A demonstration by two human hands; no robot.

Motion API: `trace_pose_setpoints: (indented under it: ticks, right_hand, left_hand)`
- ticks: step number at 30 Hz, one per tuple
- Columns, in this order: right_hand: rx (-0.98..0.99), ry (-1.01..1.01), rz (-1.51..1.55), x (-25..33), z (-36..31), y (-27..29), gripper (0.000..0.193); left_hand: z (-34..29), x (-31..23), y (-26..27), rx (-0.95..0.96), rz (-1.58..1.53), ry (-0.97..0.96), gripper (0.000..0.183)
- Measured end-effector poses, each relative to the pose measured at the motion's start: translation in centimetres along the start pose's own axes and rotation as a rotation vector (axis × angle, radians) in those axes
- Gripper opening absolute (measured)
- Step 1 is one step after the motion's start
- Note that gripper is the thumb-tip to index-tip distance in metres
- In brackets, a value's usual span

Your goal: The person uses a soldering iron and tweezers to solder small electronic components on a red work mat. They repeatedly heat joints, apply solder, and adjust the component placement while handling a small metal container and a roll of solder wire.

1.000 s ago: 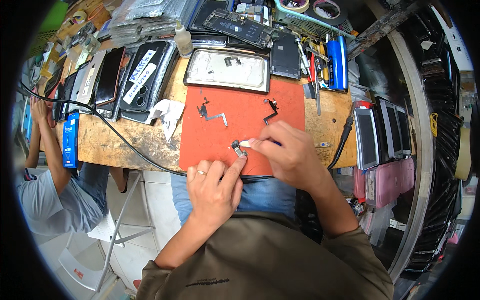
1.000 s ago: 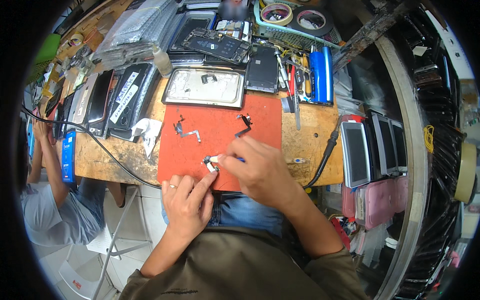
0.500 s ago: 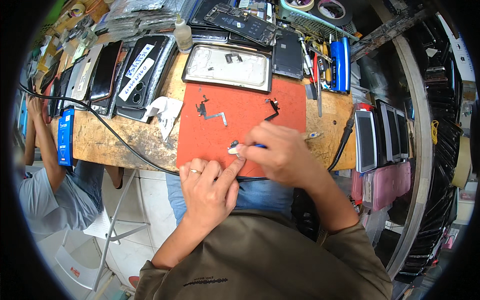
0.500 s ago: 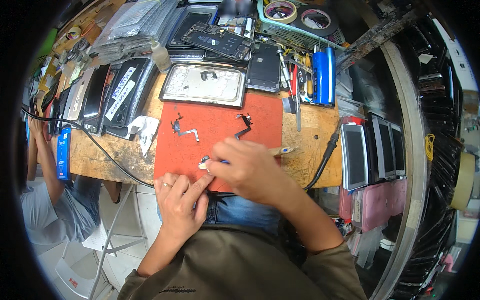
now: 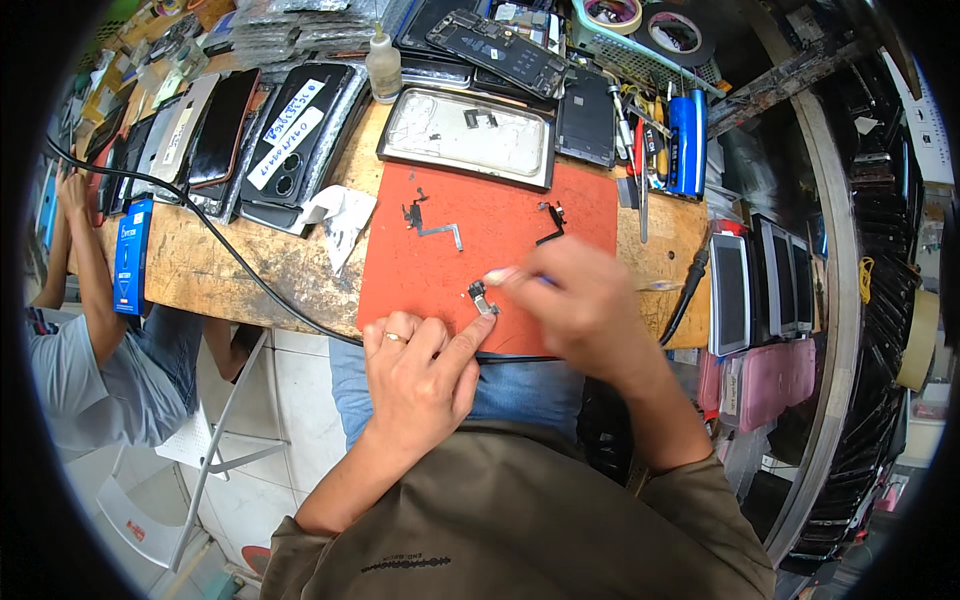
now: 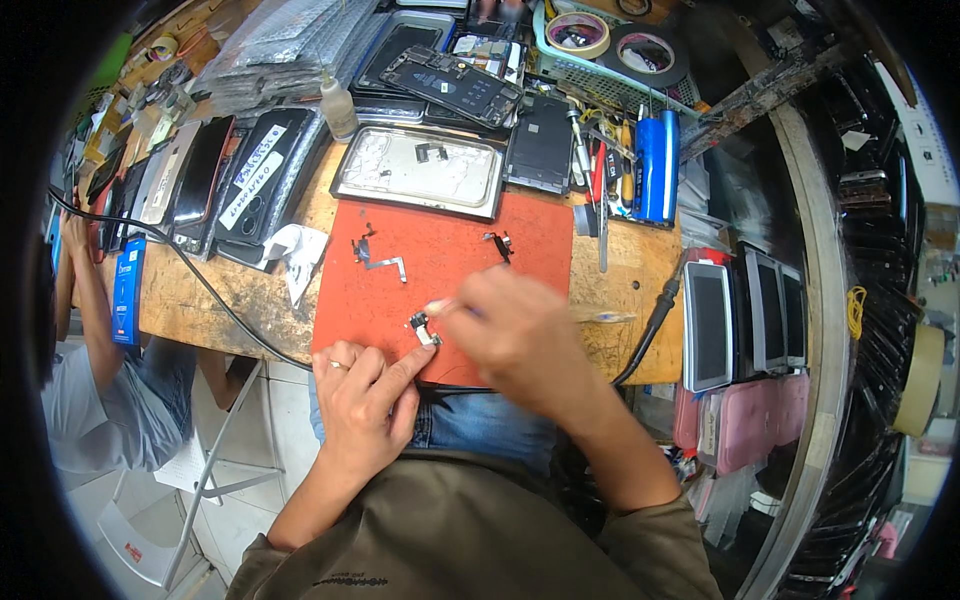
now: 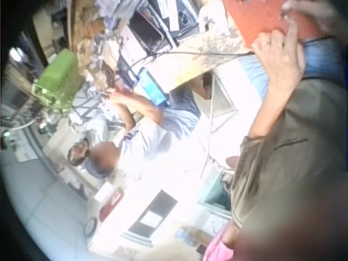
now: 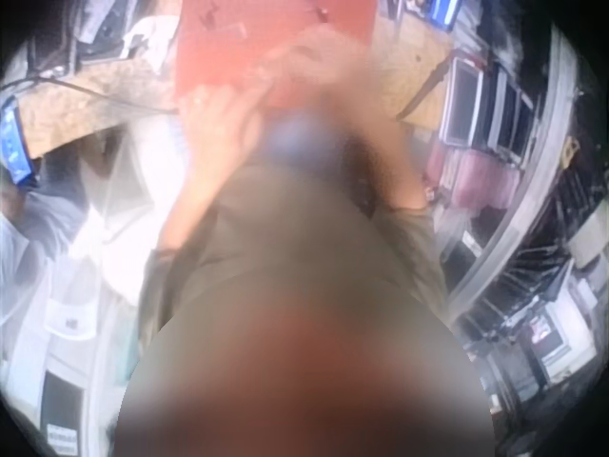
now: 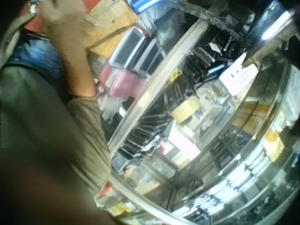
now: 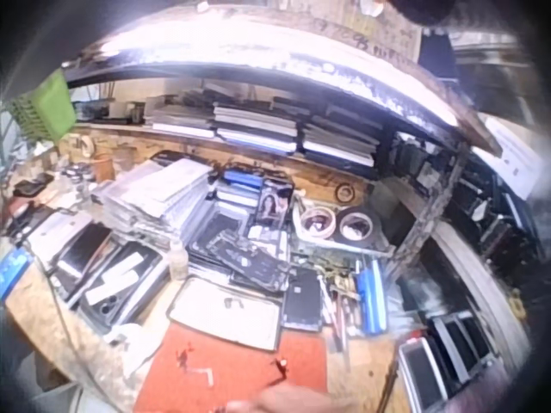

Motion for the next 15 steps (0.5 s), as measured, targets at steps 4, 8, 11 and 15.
trace_pose_setpoints:
  ticks: [4, 8, 11, 15]
  right_hand:
    - [-0.219, -0.183, -0.130, -2.2, -0.2, 3.8, 0.023]
    - [-0.305, -0.475, -0.264, -5.1, -1.3, 5.0, 0.024]
    - [-0.331, -0.645, -0.304, -7.9, -1.3, 3.9, 0.025]
    - [-0.523, -0.706, -0.331, -10.1, -0.5, 2.9, 0.026]
  left_hand:
    - [-0.2, 0.0, -0.1, -0.012, -0.017, 0.009, 0.049]
    - [-0.3, 0.2, -0.4, -0.032, -0.032, 0.002, 0.048]
    - [-0.4, 0.6, -0.3, -0.027, -0.042, -0.013, 0.047]
    - [-0.4, 1.1, -0.3, -0.027, -0.056, -0.050, 0.048]
Point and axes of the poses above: each hand's wrist, its own z-axis towards the middle knuckle, its own y-axis out of the back of the hand, x = y × z, the point moved 1 cm from there along z, towards the middle knuckle, and after that the axes turned 14 degrees about -x, right-handed, at the moved point
